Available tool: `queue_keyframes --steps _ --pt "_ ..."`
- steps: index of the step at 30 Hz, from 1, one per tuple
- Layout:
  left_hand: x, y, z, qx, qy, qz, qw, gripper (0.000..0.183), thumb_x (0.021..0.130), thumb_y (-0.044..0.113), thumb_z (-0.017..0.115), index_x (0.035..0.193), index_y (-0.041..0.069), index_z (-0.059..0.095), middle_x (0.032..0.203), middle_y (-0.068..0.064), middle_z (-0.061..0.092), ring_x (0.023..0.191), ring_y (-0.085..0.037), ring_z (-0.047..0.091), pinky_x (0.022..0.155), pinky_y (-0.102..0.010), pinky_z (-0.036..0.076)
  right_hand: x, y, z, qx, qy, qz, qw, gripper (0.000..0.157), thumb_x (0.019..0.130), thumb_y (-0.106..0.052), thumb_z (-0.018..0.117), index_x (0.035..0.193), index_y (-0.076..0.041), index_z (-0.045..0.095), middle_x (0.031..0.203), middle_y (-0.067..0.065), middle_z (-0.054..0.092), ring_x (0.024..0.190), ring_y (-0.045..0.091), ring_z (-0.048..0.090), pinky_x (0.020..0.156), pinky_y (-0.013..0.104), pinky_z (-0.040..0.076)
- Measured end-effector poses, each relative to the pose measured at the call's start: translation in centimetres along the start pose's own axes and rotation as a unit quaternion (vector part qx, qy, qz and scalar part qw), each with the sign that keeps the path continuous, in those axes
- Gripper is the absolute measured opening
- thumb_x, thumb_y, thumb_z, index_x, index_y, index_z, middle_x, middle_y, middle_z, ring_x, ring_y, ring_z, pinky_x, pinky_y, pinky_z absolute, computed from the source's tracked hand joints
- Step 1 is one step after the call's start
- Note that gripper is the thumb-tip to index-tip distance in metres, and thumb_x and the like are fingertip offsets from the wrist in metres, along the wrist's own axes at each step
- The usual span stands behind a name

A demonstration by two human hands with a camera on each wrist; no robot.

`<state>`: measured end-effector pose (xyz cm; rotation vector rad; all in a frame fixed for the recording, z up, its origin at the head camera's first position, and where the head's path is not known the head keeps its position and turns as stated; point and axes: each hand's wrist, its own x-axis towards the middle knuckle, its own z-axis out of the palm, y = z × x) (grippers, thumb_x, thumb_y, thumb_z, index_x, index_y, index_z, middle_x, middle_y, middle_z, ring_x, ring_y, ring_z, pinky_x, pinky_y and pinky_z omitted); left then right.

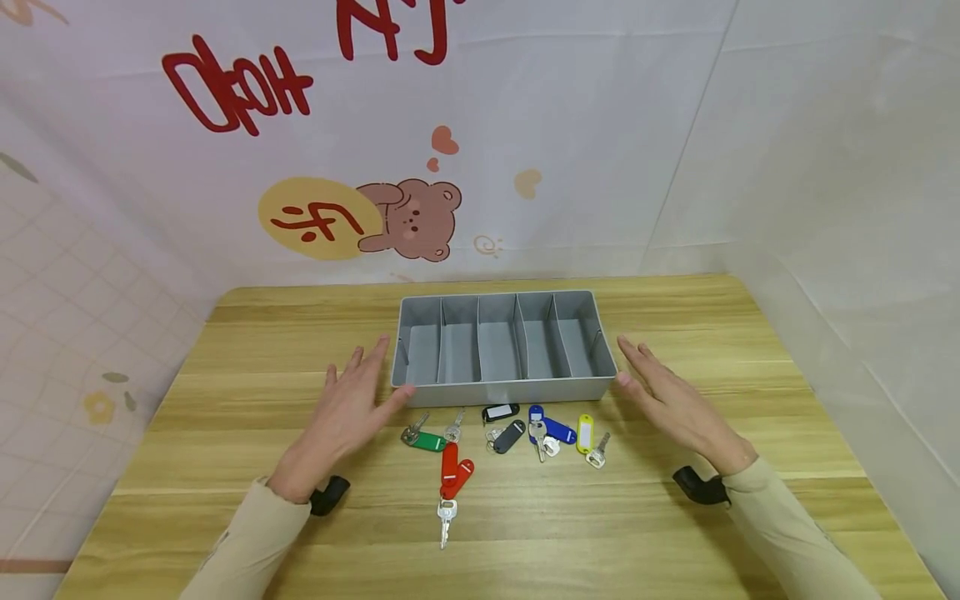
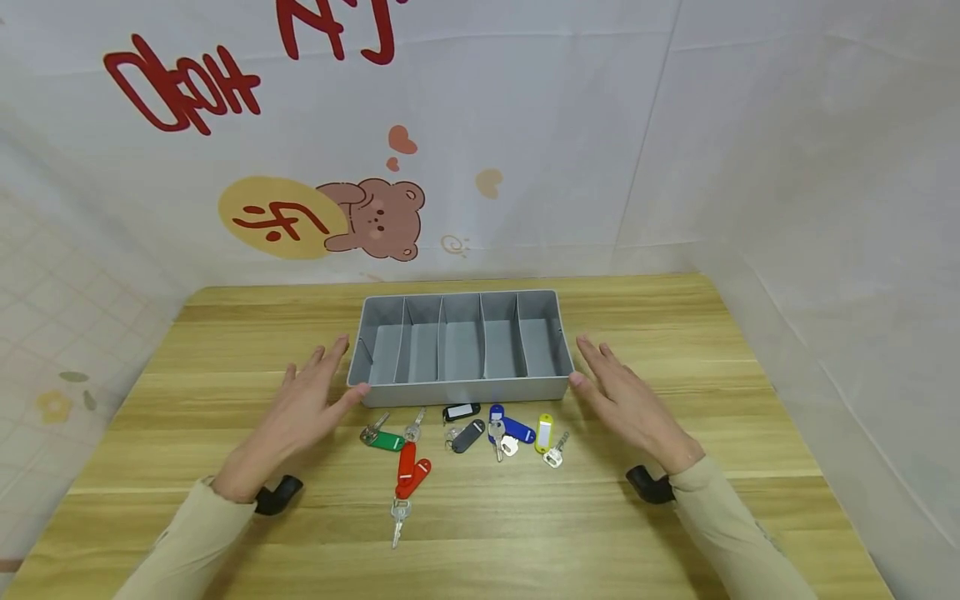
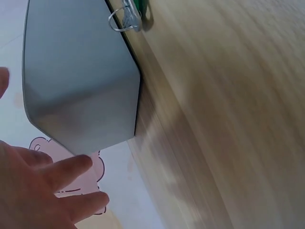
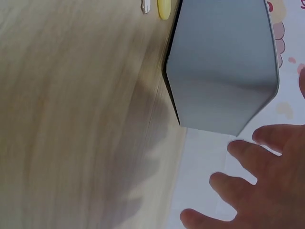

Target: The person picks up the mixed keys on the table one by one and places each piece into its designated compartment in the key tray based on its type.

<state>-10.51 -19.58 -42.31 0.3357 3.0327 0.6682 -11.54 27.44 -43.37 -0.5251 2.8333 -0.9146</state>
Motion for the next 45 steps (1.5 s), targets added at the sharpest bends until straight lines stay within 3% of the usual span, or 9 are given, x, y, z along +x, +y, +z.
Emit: queue_keyframes --steps 13,19,25,31,37,45 --pt "0.9 0.6 0.8 -0.022 -0.015 0.012 0.9996 0.09 0.1 0.055 0.061 0.165 0.007 0.023 0.163 -0.022 0.034 0.151 -0.052 0.023 0.115 -0.078 0.01 0.4 0.1 0.2 0.032 -0.018 0.004 0.999 0.063 0.112 -0.039 0.043 0.166 -0.012 0.023 0.167 0.025 0.023 0.154 0.047 0.019 0.116 0.07 0.024" --pt "1.1 0.7 1.0 -0.031 -0.014 0.013 0.9993 0.087 0.103 0.058 0.054 0.165 0.006 0.023 0.164 -0.02 0.034 0.153 -0.049 0.02 0.116 -0.077 0.008 0.5 0.1 0.1 0.03 -0.016 0.006 0.999 0.062 0.113 -0.039 0.04 0.166 -0.012 0.022 0.166 0.024 0.025 0.154 0.046 0.018 0.117 0.069 0.023" --pt "1.3 0.7 1.2 -0.044 -0.011 0.022 0.9987 0.077 0.107 0.048 0.051 0.165 0.004 0.024 0.164 -0.019 0.034 0.153 -0.049 0.02 0.116 -0.077 0.009 0.6 -0.1 0.0 0.022 -0.013 0.01 1.0 0.064 0.113 -0.04 0.041 0.167 -0.013 0.02 0.167 0.023 0.023 0.154 0.047 0.017 0.117 0.07 0.022" --pt "1.3 0.5 1.2 -0.044 -0.005 0.028 0.9986 0.078 0.107 0.049 0.051 0.165 0.005 0.022 0.168 -0.017 0.028 0.155 -0.047 0.017 0.115 -0.077 0.01 0.1 -0.2 -0.1 -0.013 0.009 -0.003 1.0 0.071 0.11 -0.043 0.047 0.166 -0.01 0.019 0.169 0.019 0.023 0.154 0.047 0.018 0.119 0.067 0.022" --pt "1.1 0.4 1.0 -0.046 0.0 0.033 0.9984 0.079 0.107 0.052 0.049 0.165 0.004 0.023 0.17 -0.016 0.023 0.155 -0.046 0.016 0.114 -0.079 0.013 -1.4 -0.5 -0.2 -0.04 0.033 -0.02 0.998 0.075 0.107 -0.04 0.056 0.167 -0.014 0.02 0.169 0.018 0.024 0.153 0.046 0.023 0.116 0.068 0.027" --pt "1.1 0.3 1.1 -0.046 -0.003 0.029 0.9985 0.079 0.107 0.052 0.049 0.164 0.004 0.023 0.171 -0.016 0.02 0.156 -0.045 0.014 0.113 -0.079 0.014 -2.9 -1.5 0.2 -0.064 0.07 -0.064 0.993 0.071 0.101 -0.035 0.069 0.16 -0.01 0.039 0.163 0.016 0.038 0.148 0.046 0.036 0.109 0.069 0.036"
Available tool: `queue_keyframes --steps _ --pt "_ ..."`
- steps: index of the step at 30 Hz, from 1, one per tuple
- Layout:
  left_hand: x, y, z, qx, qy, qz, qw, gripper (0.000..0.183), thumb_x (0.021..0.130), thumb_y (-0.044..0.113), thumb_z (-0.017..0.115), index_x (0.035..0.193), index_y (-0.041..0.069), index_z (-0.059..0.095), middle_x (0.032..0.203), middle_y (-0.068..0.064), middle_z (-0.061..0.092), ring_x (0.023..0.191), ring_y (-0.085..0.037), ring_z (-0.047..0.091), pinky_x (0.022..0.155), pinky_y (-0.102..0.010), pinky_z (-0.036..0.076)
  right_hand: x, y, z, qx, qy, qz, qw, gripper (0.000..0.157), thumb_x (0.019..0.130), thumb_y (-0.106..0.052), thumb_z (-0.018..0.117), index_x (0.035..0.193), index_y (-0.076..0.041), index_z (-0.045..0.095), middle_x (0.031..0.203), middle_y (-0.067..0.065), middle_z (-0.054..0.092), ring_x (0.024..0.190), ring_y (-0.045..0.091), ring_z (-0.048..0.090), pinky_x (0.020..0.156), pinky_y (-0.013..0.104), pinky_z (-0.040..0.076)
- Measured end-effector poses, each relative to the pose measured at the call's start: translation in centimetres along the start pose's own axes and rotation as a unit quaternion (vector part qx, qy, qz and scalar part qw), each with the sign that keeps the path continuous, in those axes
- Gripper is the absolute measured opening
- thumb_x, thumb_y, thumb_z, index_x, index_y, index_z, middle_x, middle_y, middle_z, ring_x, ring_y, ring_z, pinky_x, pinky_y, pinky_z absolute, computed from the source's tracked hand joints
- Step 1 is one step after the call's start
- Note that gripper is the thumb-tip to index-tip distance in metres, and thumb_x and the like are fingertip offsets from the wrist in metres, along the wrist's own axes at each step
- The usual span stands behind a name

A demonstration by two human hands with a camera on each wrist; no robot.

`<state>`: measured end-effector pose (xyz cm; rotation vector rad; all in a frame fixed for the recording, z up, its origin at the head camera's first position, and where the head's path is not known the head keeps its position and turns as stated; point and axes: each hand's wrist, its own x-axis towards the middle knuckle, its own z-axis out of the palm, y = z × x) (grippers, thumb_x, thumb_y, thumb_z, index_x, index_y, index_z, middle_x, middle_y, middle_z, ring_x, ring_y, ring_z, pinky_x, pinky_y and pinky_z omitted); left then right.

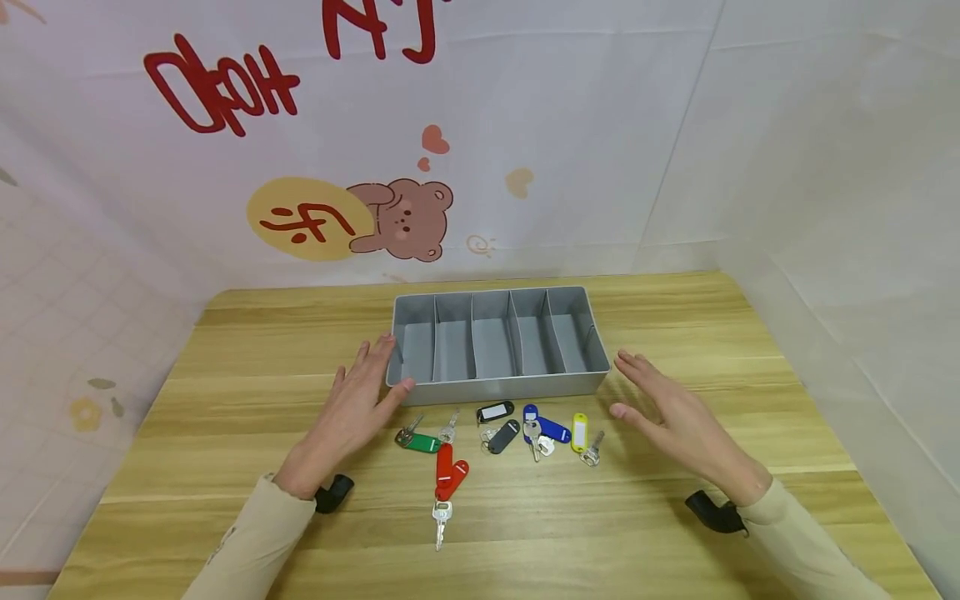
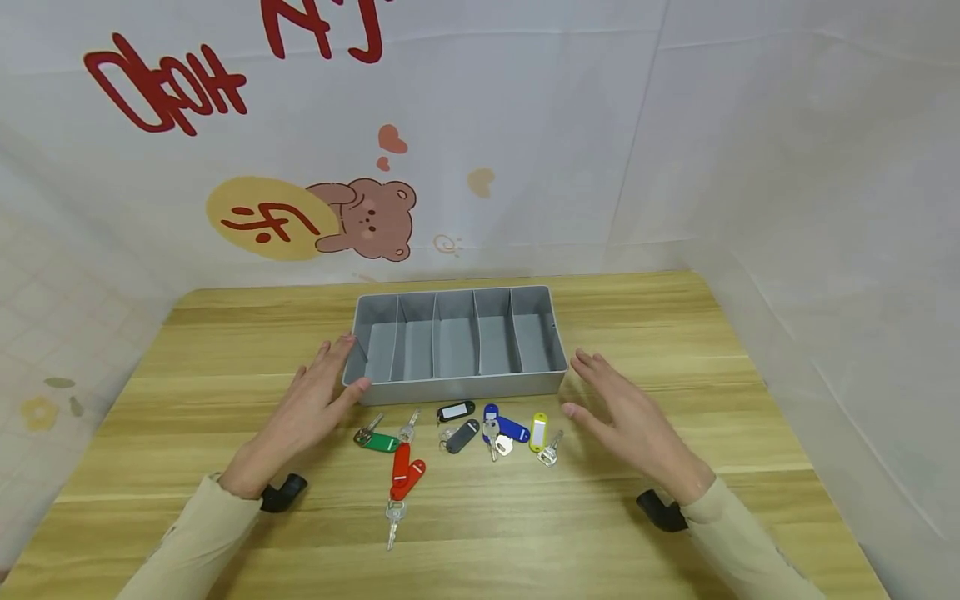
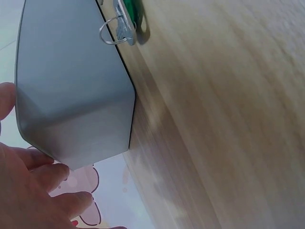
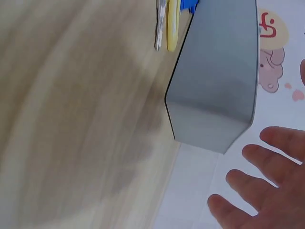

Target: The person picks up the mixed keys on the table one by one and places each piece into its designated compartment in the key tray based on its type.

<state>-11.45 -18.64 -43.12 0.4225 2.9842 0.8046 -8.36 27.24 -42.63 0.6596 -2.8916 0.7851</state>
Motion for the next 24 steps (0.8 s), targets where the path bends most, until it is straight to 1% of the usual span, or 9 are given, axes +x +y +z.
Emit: queue_keyframes --steps 5,9,13,16,21,24 --pt "0.0 0.1 0.0 0.002 0.0 0.0 1.0 0.079 0.107 0.052 0.048 0.164 0.004 0.023 0.171 -0.017 0.018 0.156 -0.045 0.013 0.113 -0.079 0.015 -0.6 -0.9 0.5 -0.002 0.023 -0.023 0.999 0.068 0.097 -0.032 0.075 0.153 -0.005 0.049 0.158 0.017 0.046 0.141 0.046 0.045 0.106 0.068 0.04" --pt "0.0 0.1 -0.1 0.002 -0.001 0.0 1.0 0.08 0.107 0.053 0.049 0.164 0.003 0.023 0.172 -0.016 0.016 0.156 -0.045 0.012 0.113 -0.079 0.015 -1.1 -1.4 1.1 -0.003 0.046 -0.041 0.998 0.065 0.094 -0.029 0.078 0.149 -0.004 0.055 0.156 0.018 0.048 0.137 0.046 0.05 0.103 0.065 0.045" --pt "0.0 0.0 0.0 0.004 -0.002 0.001 1.0 0.08 0.107 0.052 0.049 0.164 0.003 0.023 0.172 -0.016 0.015 0.157 -0.044 0.011 0.113 -0.079 0.015 -1.5 -1.6 1.6 -0.001 0.065 -0.037 0.997 0.065 0.091 -0.026 0.081 0.148 -0.005 0.056 0.157 0.016 0.048 0.137 0.044 0.05 0.103 0.063 0.044" --pt "0.0 0.0 0.0 0.005 -0.002 0.002 1.0 0.08 0.107 0.052 0.049 0.164 0.003 0.023 0.172 -0.016 0.016 0.157 -0.044 0.011 0.113 -0.079 0.015 -1.7 -1.7 2.0 0.004 0.066 -0.037 0.997 0.066 0.09 -0.024 0.082 0.147 -0.003 0.057 0.154 0.016 0.051 0.137 0.042 0.051 0.104 0.062 0.043" --pt "0.1 0.0 0.0 0.008 -0.003 0.001 1.0 0.079 0.107 0.052 0.049 0.164 0.003 0.023 0.172 -0.015 0.016 0.156 -0.044 0.012 0.113 -0.079 0.016 -2.0 -1.9 2.7 0.02 0.045 -0.041 0.998 0.065 0.088 -0.026 0.084 0.144 -0.004 0.059 0.149 0.016 0.057 0.133 0.04 0.056 0.104 0.061 0.046" --pt "0.1 -0.1 0.0 0.008 -0.003 0.002 1.0 0.079 0.107 0.052 0.049 0.164 0.003 0.023 0.172 -0.014 0.016 0.156 -0.044 0.012 0.113 -0.079 0.016 -2.1 -2.1 3.2 0.038 0.032 -0.037 0.998 0.062 0.088 -0.026 0.085 0.141 -0.005 0.062 0.145 0.014 0.06 0.131 0.038 0.058 0.104 0.058 0.047"
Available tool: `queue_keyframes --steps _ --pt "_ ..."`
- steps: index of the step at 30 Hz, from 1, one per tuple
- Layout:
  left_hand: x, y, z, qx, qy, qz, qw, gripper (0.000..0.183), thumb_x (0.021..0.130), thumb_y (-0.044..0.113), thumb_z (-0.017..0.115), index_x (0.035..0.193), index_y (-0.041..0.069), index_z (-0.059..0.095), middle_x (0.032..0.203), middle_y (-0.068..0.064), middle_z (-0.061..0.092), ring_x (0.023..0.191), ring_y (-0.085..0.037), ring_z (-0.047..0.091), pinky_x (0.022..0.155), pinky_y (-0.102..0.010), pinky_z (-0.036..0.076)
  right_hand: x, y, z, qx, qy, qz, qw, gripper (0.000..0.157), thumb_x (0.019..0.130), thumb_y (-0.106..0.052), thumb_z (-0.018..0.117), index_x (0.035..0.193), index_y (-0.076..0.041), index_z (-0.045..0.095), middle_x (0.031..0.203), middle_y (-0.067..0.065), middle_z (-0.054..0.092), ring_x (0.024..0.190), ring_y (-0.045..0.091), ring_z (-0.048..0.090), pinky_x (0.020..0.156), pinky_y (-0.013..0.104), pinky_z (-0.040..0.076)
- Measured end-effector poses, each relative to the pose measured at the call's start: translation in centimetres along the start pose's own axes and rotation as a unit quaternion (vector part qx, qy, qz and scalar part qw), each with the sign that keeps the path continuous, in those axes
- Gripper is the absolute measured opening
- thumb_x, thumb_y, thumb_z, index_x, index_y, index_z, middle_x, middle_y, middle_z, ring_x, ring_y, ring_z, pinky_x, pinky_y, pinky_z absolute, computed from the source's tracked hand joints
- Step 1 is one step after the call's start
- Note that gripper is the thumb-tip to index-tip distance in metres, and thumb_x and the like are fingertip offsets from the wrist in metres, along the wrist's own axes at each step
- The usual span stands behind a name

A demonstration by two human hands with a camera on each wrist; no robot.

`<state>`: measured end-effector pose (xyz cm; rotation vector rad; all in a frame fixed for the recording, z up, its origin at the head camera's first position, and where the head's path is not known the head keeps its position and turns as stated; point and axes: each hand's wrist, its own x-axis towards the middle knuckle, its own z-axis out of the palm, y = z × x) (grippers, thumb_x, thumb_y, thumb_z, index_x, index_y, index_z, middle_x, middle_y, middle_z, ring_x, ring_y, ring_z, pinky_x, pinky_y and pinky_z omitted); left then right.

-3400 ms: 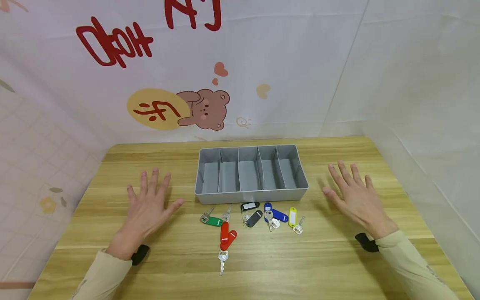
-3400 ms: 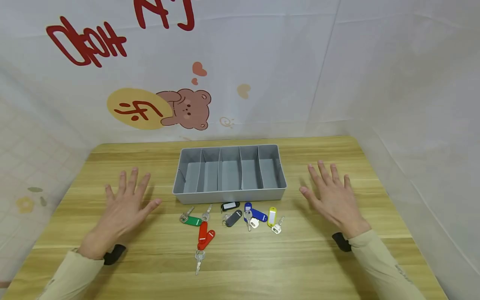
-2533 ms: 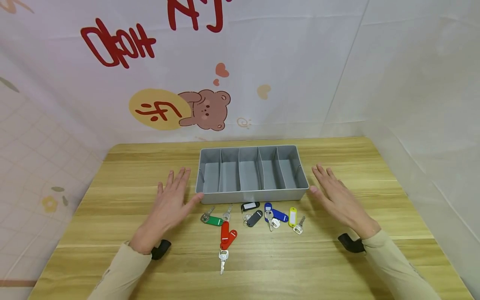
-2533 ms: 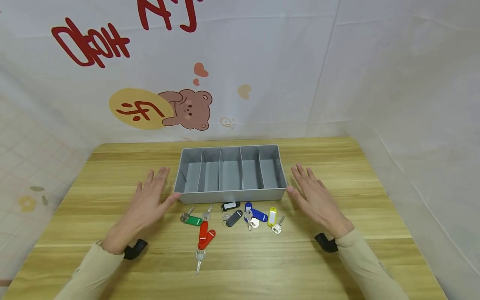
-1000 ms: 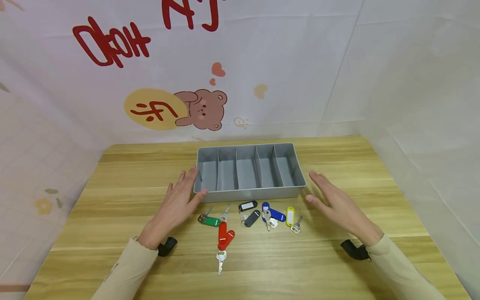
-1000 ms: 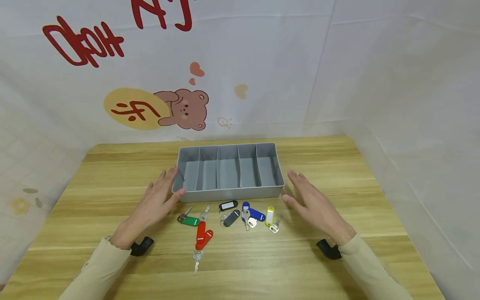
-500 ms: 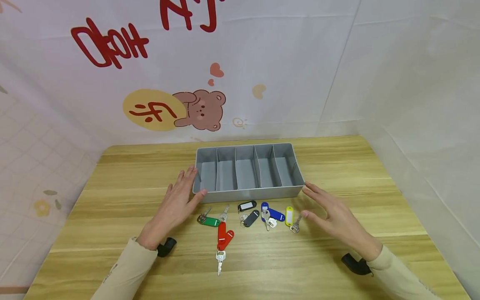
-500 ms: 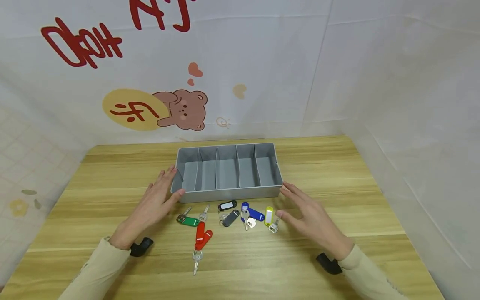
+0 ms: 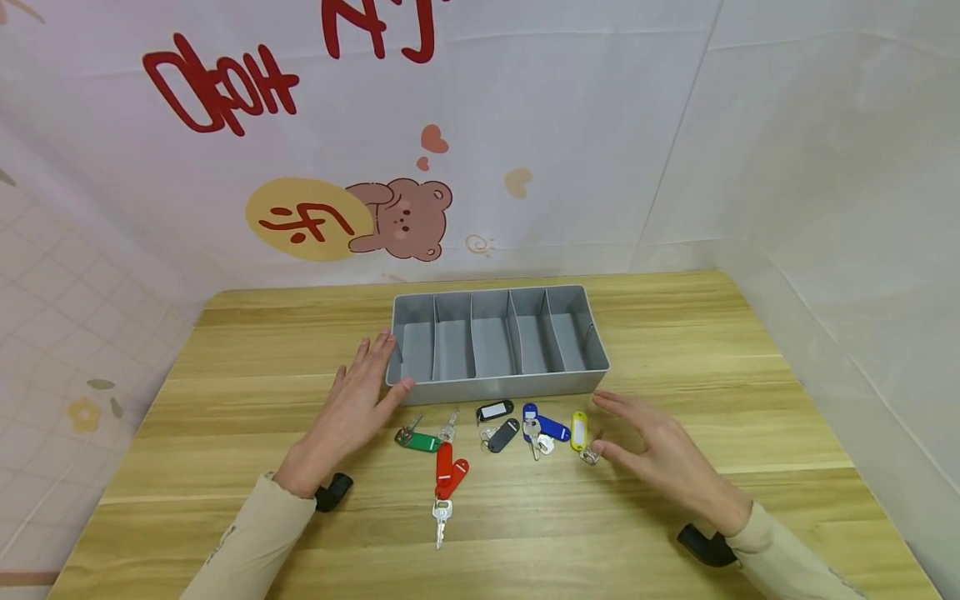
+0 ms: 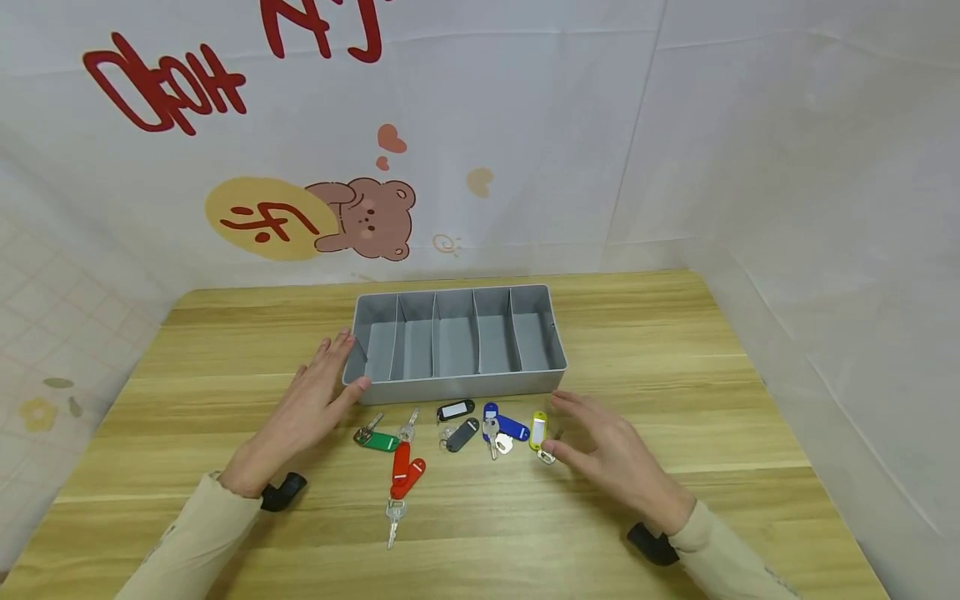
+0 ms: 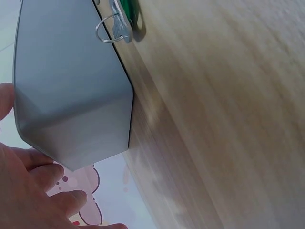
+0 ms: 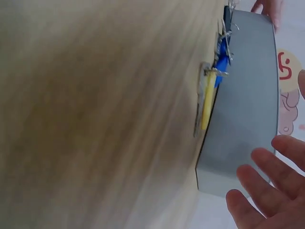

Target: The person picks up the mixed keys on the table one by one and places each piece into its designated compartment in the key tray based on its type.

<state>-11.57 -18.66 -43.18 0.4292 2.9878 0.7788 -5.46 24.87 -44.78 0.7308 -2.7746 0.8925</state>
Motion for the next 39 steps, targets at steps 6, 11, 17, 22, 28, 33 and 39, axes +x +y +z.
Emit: queue_keyframes --steps 6,11,17,22,28,33,39 --pt "0.1 0.0 0.0 -0.002 0.0 0.004 1.0 0.079 0.107 0.052 0.048 0.164 0.003 0.023 0.172 -0.014 0.015 0.156 -0.044 0.012 0.113 -0.079 0.016 0.0 0.1 0.8 0.018 -0.012 0.0 1.0 0.055 0.086 -0.027 0.086 0.134 -0.008 0.068 0.136 0.008 0.067 0.123 0.031 0.064 0.1 0.052 0.052" --pt "0.1 0.0 -0.1 0.0 -0.001 0.004 1.0 0.08 0.107 0.052 0.048 0.164 0.002 0.023 0.172 -0.014 0.015 0.156 -0.044 0.012 0.113 -0.078 0.017 0.2 0.4 1.4 0.016 -0.014 -0.015 1.0 0.046 0.086 -0.028 0.087 0.126 -0.01 0.073 0.126 0.002 0.072 0.116 0.025 0.068 0.096 0.048 0.056" --pt "0.1 0.0 -0.1 0.0 0.0 0.003 1.0 0.08 0.107 0.052 0.049 0.164 0.002 0.024 0.172 -0.015 0.016 0.156 -0.044 0.012 0.114 -0.078 0.017 0.3 0.5 2.1 0.021 -0.022 -0.03 0.999 0.037 0.085 -0.023 0.087 0.118 -0.011 0.076 0.115 -0.002 0.074 0.103 0.016 0.071 0.089 0.042 0.059" --pt "0.1 0.0 -0.1 0.001 0.002 0.003 1.0 0.08 0.107 0.053 0.049 0.164 0.002 0.024 0.171 -0.016 0.017 0.156 -0.044 0.012 0.114 -0.078 0.017 0.4 0.7 2.3 0.023 -0.034 -0.027 0.999 0.028 0.085 -0.022 0.087 0.111 -0.015 0.078 0.109 -0.009 0.073 0.097 0.009 0.069 0.085 0.034 0.059" --pt "0.0 0.0 0.0 0.002 0.002 0.002 1.0 0.08 0.106 0.052 0.05 0.164 0.003 0.024 0.172 -0.016 0.017 0.156 -0.044 0.012 0.114 -0.078 0.017 0.6 0.7 2.4 0.024 -0.036 -0.05 0.998 0.021 0.084 -0.015 0.087 0.103 -0.018 0.078 0.104 -0.011 0.071 0.092 0.007 0.067 0.081 0.03 0.058" --pt "-0.1 -0.1 0.0 0.001 0.002 0.002 1.0 0.08 0.106 0.052 0.05 0.164 0.004 0.024 0.172 -0.014 0.016 0.156 -0.044 0.013 0.114 -0.078 0.017 0.7 0.8 2.4 0.021 -0.039 -0.061 0.997 0.02 0.083 -0.01 0.088 0.098 -0.018 0.078 0.101 -0.011 0.071 0.091 0.005 0.066 0.08 0.029 0.058" --pt "-0.1 -0.1 0.0 0.002 0.004 0.004 1.0 0.08 0.107 0.054 0.049 0.164 0.004 0.024 0.172 -0.014 0.016 0.156 -0.044 0.013 0.114 -0.077 0.018 0.9 0.7 2.4 0.012 -0.054 -0.047 0.997 0.018 0.085 -0.008 0.085 0.092 -0.021 0.076 0.099 -0.012 0.07 0.091 0.006 0.066 0.079 0.031 0.059"
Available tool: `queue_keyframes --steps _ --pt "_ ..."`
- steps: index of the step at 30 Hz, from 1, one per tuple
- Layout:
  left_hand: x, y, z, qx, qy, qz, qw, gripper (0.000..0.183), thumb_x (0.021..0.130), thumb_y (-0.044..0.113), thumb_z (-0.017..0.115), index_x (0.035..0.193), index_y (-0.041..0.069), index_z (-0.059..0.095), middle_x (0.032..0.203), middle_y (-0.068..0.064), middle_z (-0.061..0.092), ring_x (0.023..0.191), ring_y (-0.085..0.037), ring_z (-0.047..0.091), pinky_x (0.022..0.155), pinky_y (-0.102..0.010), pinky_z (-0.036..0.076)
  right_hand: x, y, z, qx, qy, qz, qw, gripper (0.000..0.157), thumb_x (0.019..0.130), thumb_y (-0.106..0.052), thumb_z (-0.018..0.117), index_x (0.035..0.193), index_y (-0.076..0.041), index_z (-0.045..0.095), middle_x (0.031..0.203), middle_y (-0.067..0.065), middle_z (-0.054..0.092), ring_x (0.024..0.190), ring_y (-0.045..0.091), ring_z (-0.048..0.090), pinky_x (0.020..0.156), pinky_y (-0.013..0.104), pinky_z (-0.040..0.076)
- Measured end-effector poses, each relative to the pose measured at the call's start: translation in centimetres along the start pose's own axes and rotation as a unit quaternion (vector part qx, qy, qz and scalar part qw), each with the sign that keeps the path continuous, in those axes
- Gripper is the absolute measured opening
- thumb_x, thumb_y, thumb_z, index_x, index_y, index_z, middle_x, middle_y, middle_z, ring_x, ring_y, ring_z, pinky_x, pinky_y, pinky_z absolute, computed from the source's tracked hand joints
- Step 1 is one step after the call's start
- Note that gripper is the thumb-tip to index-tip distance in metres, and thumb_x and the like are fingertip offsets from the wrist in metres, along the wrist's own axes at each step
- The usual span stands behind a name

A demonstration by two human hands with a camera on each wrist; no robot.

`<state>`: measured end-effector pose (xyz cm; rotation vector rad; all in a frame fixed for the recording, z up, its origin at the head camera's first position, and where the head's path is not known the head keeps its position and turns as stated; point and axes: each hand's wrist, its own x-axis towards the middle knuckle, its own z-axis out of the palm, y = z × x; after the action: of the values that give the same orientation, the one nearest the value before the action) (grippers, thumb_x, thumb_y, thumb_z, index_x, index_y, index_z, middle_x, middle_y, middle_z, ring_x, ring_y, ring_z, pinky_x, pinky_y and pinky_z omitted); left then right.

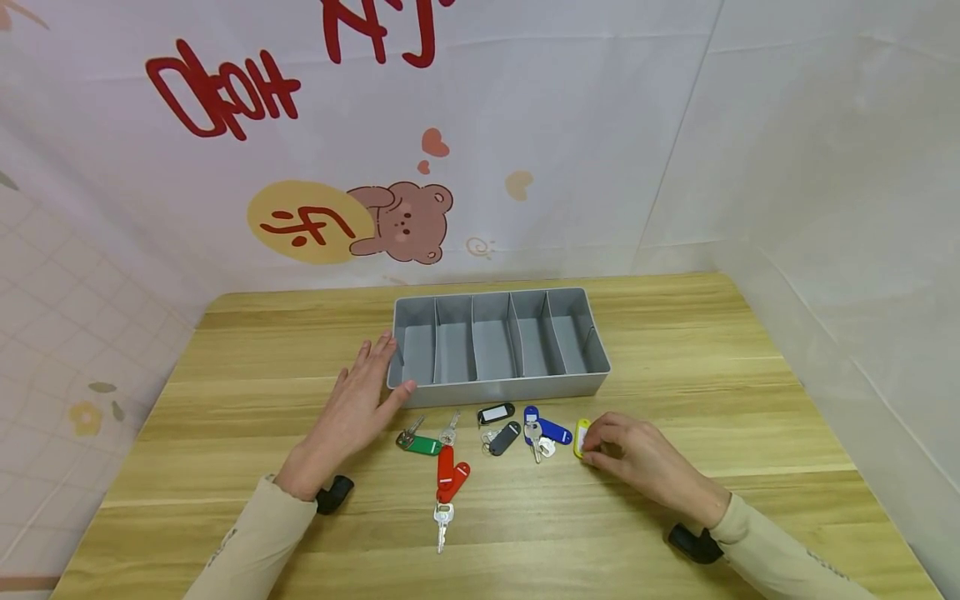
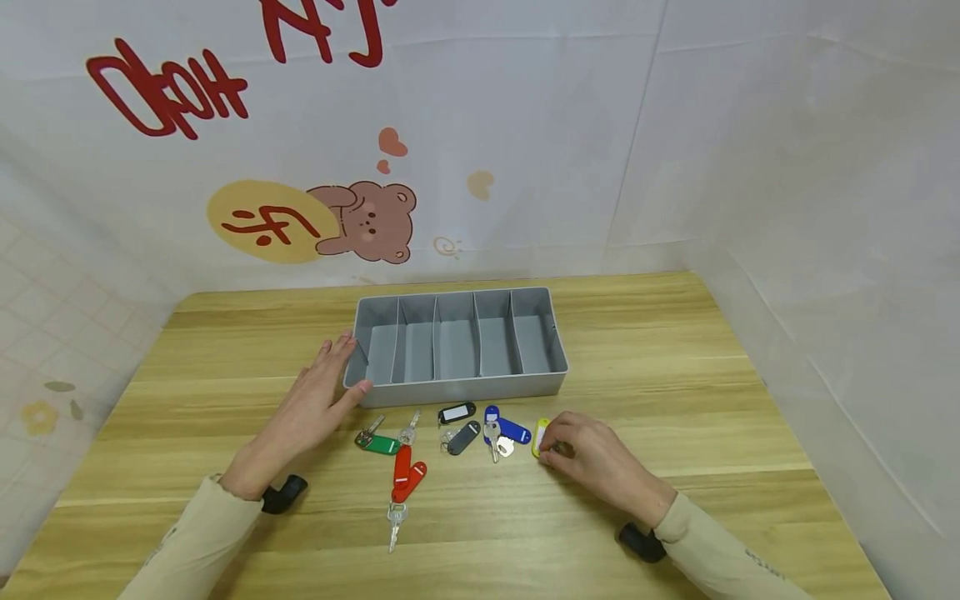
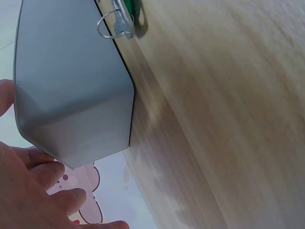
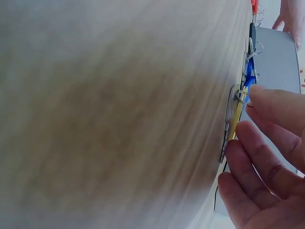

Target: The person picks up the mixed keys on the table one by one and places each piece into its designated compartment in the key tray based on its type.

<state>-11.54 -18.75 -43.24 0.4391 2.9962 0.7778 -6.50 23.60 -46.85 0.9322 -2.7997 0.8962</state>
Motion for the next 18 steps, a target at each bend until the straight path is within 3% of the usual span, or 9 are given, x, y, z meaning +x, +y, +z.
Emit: queue_keyframes --steps 8,18 --pt "0.08 -0.09 0.0 -0.002 0.002 0.0 1.0 0.082 0.106 0.054 0.048 0.164 0.002 0.023 0.172 -0.016 0.015 0.157 -0.043 0.012 0.115 -0.076 0.015 -0.11 -0.12 -0.17 -0.001 0.013 -0.009 1.0 0.019 0.084 -0.004 0.085 0.091 -0.019 0.075 0.097 -0.011 0.071 0.089 0.004 0.067 0.078 0.03 0.06" --pt "0.56 0.21 -0.22 -0.005 -0.003 0.002 1.0 0.088 0.106 0.057 0.047 0.166 0.004 0.011 0.173 -0.016 0.008 0.158 -0.038 0.006 0.116 -0.075 0.013 -0.2 -0.11 -0.56 0.012 0.045 -0.014 0.999 0.025 0.082 0.001 0.085 0.092 -0.019 0.076 0.099 -0.012 0.072 0.09 0.004 0.068 0.077 0.03 0.06"
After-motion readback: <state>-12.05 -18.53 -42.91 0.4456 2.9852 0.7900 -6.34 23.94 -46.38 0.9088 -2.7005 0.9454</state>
